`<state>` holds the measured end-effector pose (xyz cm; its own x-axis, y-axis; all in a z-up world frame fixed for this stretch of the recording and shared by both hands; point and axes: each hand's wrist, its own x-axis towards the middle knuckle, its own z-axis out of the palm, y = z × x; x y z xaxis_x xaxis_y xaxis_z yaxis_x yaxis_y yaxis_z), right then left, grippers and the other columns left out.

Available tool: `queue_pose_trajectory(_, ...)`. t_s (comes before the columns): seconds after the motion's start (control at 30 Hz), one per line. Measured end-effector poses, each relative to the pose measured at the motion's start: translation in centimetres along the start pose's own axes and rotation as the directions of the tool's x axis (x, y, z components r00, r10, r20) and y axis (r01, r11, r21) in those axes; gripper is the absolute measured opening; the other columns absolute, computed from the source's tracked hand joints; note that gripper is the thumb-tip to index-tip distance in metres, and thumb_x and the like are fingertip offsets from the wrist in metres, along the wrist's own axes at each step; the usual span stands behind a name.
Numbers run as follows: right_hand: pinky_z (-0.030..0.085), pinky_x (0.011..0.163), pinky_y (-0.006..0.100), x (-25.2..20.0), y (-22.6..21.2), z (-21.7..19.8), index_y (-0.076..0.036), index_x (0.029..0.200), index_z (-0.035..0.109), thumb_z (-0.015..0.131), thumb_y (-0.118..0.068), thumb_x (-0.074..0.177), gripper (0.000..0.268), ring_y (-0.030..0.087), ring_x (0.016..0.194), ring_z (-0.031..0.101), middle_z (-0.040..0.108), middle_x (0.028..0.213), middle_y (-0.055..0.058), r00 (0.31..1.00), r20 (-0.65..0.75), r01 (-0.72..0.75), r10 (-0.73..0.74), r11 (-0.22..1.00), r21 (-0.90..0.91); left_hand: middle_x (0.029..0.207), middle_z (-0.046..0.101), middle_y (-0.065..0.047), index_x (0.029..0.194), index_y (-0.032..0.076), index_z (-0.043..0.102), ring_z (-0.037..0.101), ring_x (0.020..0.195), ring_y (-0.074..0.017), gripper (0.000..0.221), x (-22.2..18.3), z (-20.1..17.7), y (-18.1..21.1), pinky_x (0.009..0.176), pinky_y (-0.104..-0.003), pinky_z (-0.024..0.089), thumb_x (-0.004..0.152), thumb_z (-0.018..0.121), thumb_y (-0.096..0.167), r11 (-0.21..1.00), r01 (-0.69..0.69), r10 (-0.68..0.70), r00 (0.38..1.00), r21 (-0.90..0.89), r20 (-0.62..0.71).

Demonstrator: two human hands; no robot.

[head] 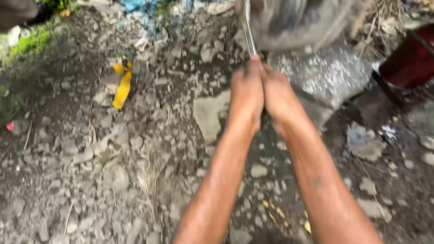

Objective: Loosening or tightening a bolt on a vehicle's brake chamber using a wrench.

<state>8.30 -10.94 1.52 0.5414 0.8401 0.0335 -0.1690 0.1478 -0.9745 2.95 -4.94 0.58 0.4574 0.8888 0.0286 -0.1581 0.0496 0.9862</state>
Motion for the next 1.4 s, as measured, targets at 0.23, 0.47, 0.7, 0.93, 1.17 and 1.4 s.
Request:
queue_pose_trajectory(0.23,0.054,0.08,0.028,0.5,6.8,1.1,-0.005,0.118,0.065,0.047,-0.023,0.1,0.032,0.012,0.094,0.066,0.071,0.106,0.004,0.995,-0.095,0.007,0.007,0.989,0.147,0.077,0.066,-0.005,0.123,0.002,0.063,0.061,0.065,-0.0118,0.028,0.6,-0.2,1.7,0.055,-0.03,0.05,0.104,0.054,0.02,0.994,-0.02,0.02,1.0,0.11,0.0)
queue_pose_trajectory(0.47,0.053,0.079,0.031,4.4,14.3,1.6,0.003,0.105,0.068,0.056,-0.019,0.102,0.026,0.013,0.095,0.063,0.069,0.104,0.006,0.973,-0.029,0.23,-0.23,0.973,-0.007,0.079,0.067,-0.002,0.133,0.005,0.062,0.062,0.069,-0.009,0.032,2.6,-2.2,-0.2,0.059,-0.028,0.053,0.106,0.053,0.019,0.944,-0.203,0.205,0.979,0.259,0.021)
queue_pose_trajectory(0.7,0.053,0.083,0.031,11.4,17.1,4.7,0.0,0.123,0.063,0.05,-0.028,0.109,0.035,0.013,0.102,0.059,0.065,0.112,0.005,0.968,-0.038,0.25,-0.248,0.967,0.045,0.092,0.075,-0.004,0.135,0.005,0.058,0.071,0.083,-0.0123,0.033,7.2,-5.1,-1.6,0.075,-0.032,0.058,0.105,0.055,0.017,0.869,-0.332,0.31,0.943,0.366,0.118)
queue_pose_trajectory(0.93,0.053,0.094,0.032,13.4,15.3,5.4,0.0,0.13,0.057,0.048,-0.03,0.107,0.039,0.015,0.113,0.061,0.065,0.123,0.008,0.939,0.029,0.343,-0.344,0.939,0.027,0.099,0.078,-0.004,0.13,0.008,0.067,0.072,0.099,-0.0167,0.028,9.9,-7.1,0.2,0.091,-0.036,0.056,0.106,0.054,0.014,0.778,-0.506,0.399,0.856,0.372,0.329)
queue_pose_trajectory(1.17,0.048,0.084,0.033,13.3,15.2,5.3,0.003,0.123,0.063,0.036,-0.039,0.113,0.051,0.015,0.1,0.055,0.063,0.112,0.007,0.98,0.002,0.19,-0.198,0.943,0.273,0.121,0.073,-0.017,0.123,0.003,0.07,0.069,0.117,-0.0276,0.058,12.4,-9.8,-2.2,0.102,-0.043,0.053,0.103,0.054,0.055,0.694,-0.519,0.333,0.846,0.499,0.417)
queue_pose_trajectory(1.4,0.052,0.097,0.037,12.8,11.9,5.1,-0.001,0.131,0.057,0.031,-0.041,0.107,0.053,0.019,0.114,0.062,0.065,0.127,0.011,0.996,0.077,0.037,-0.05,0.986,0.162,0.113,0.072,-0.014,0.11,0.007,0.078,0.068,0.109,-0.0283,0.079,14.2,-9.6,-3.9,0.094,-0.047,0.049,0.092,0.041,0.075,0.772,-0.368,0.175,0.907,0.519,0.383)
